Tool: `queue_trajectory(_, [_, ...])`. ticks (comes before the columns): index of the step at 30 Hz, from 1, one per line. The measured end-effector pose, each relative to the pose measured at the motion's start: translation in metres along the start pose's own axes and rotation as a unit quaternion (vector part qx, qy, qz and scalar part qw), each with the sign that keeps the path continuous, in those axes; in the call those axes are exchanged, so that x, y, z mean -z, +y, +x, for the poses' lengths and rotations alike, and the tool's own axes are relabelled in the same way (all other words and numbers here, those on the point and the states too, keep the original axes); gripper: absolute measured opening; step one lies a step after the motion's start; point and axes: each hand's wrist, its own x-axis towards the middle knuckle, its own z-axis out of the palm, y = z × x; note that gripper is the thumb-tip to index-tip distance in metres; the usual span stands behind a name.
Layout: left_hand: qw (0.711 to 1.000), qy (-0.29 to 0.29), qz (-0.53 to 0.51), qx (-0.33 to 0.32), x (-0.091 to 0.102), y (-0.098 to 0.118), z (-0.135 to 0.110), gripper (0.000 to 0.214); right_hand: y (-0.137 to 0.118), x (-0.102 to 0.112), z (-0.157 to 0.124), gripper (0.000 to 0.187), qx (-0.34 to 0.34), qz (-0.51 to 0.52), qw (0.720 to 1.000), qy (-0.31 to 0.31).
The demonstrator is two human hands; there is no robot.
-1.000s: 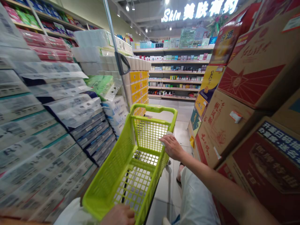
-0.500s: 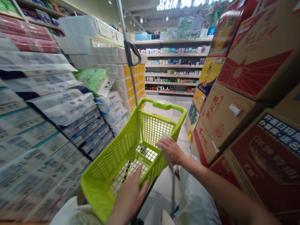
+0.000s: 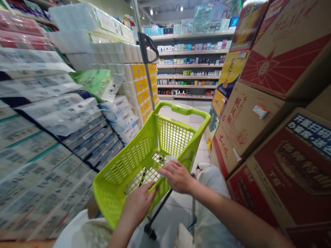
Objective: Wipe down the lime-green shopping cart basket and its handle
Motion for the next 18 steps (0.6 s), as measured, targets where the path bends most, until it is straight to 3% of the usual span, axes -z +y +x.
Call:
queue_trajectory(4, [1.000, 0.016, -0.008, 0.024, 0.002, -0.010, 0.005, 0.041, 0.067, 0.043, 0.000, 0.046, -0.088, -0.071, 0.993, 0.040])
queue_trajectory(7, [0.999, 0.023, 0.012, 0.032, 0.006, -0.009, 0.009, 0.042, 0.088, 0.056, 0.001, 0.050, -0.161, -0.106, 0.977, 0.095])
queue_trajectory(10, [0.999, 0.027, 0.023, 0.021, 0.009, -0.008, 0.013, 0.041, 0.059, 0.034, 0.003, 0.052, -0.176, -0.083, 0.974, 0.118])
queue_trajectory(15, [0.999, 0.021, 0.023, -0.021, 0.012, -0.015, 0.016, 0.039, -0.015, -0.019, 0.003, 0.048, -0.027, 0.045, 0.998, 0.038])
queue_trajectory(18, [0.998, 0.022, -0.010, -0.052, 0.011, -0.020, 0.017, 0.039, -0.007, -0.015, -0.002, 0.045, 0.016, 0.074, 0.996, 0.052])
